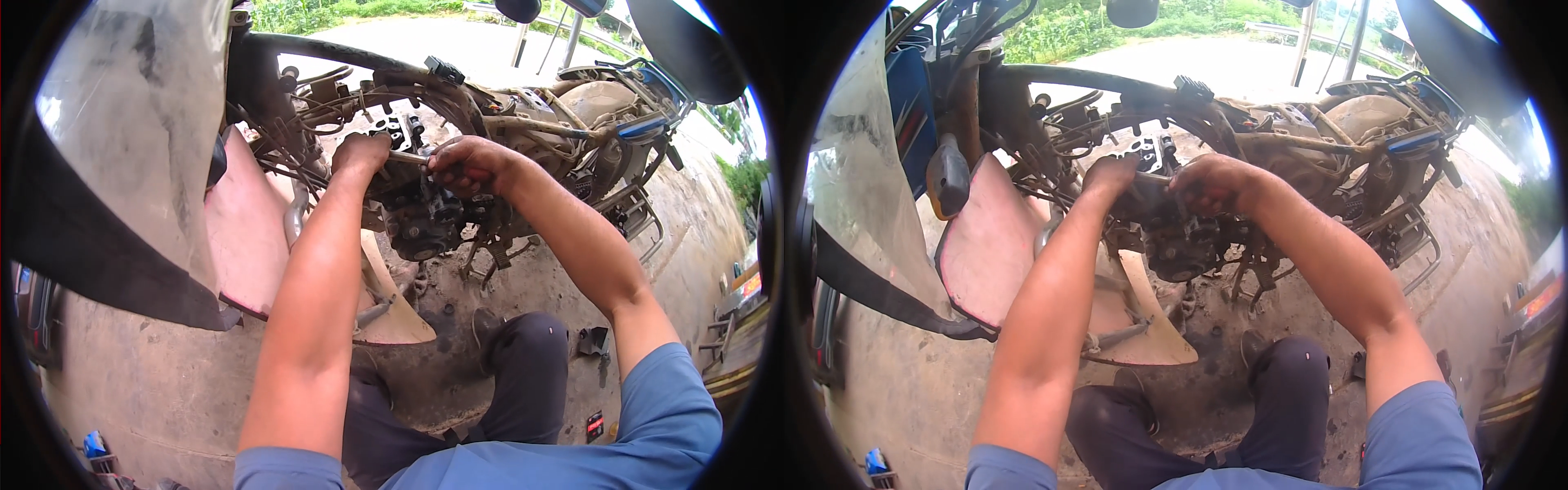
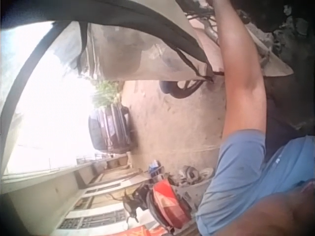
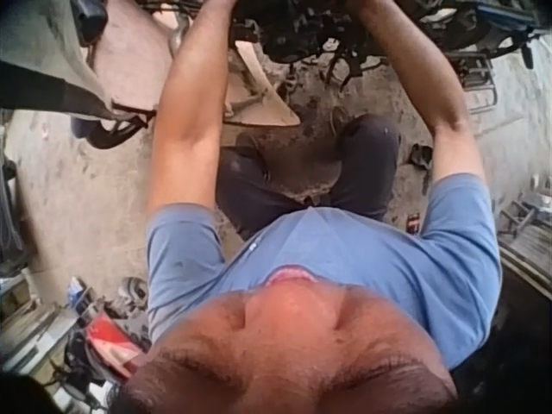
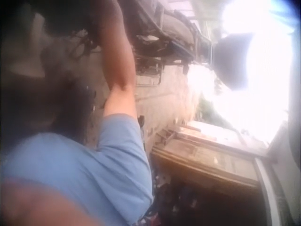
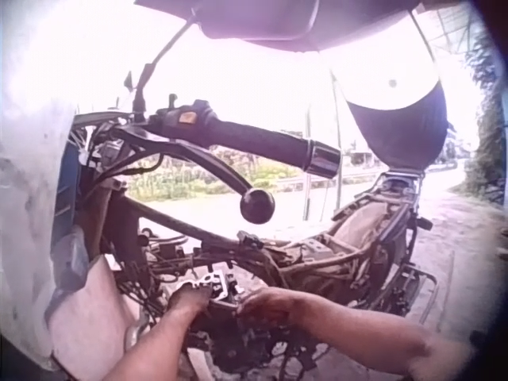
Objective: The person works on a motorcycle engine, loosening parts with a wrench, inserting push rods into the engine block, and positioning the rocker arm assembly onto the cylinder head by hand.
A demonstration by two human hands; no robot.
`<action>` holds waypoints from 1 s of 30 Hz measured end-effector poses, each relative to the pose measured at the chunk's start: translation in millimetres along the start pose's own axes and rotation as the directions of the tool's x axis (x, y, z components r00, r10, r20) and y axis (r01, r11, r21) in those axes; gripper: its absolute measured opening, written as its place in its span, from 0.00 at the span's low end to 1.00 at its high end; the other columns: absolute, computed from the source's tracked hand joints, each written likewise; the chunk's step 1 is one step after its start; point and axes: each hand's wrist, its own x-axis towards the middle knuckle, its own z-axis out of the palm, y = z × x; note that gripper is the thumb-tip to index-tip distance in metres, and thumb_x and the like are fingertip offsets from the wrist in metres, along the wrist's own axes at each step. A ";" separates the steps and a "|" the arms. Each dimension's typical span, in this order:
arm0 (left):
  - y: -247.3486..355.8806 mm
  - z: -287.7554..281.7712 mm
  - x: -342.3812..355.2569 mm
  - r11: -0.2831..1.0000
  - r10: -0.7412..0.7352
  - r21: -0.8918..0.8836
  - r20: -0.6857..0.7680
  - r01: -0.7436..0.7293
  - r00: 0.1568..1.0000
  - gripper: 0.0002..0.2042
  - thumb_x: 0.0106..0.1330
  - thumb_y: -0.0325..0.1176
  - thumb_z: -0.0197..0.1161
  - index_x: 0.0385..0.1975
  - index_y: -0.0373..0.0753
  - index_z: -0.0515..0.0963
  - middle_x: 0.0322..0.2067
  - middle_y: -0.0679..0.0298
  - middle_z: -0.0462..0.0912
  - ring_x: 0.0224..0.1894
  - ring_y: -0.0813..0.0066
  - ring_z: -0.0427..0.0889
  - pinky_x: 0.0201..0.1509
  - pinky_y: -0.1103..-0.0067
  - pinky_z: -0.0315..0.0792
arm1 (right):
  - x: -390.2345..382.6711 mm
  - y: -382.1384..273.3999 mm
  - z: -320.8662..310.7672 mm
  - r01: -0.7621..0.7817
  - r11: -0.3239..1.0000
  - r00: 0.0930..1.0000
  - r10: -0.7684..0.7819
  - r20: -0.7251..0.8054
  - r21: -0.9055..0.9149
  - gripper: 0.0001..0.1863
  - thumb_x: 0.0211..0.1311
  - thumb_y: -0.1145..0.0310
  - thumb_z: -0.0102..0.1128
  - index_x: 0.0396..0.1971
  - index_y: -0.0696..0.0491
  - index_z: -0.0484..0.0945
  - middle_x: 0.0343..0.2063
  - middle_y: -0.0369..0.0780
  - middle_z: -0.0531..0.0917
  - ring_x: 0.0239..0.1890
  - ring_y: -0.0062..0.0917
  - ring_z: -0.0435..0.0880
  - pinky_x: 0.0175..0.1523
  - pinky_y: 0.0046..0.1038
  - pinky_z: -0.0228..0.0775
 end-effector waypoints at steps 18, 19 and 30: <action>-10.5 -12.5 1.5 0.989 0.123 0.083 0.038 -0.126 0.992 0.34 0.66 0.58 0.55 0.54 0.29 0.84 0.58 0.39 0.82 0.63 0.45 0.81 0.68 0.64 0.72 | -3.1 42.7 93.7 0.193 0.976 0.964 -0.168 -0.206 0.105 0.06 0.69 0.67 0.64 0.36 0.53 0.80 0.24 0.34 0.81 0.20 0.16 0.76 0.23 0.19 0.68; -13.2 -8.1 -1.8 0.988 0.117 0.099 0.018 -0.118 0.993 0.34 0.66 0.59 0.55 0.54 0.29 0.83 0.58 0.39 0.82 0.62 0.45 0.81 0.68 0.63 0.72 | -8.6 40.5 92.8 0.154 0.987 0.970 -0.143 -0.197 0.039 0.06 0.69 0.66 0.64 0.35 0.53 0.80 0.24 0.33 0.80 0.20 0.15 0.76 0.23 0.18 0.68; -13.4 10.9 6.6 1.000 0.011 -0.006 0.047 -0.011 0.999 0.39 0.78 0.63 0.43 0.63 0.26 0.76 0.66 0.38 0.75 0.71 0.44 0.72 0.76 0.65 0.62 | -32.4 -59.1 -48.6 0.058 0.010 0.779 -0.626 0.039 -0.998 0.16 0.61 0.70 0.69 0.50 0.51 0.84 0.41 0.46 0.87 0.48 0.43 0.87 0.54 0.40 0.78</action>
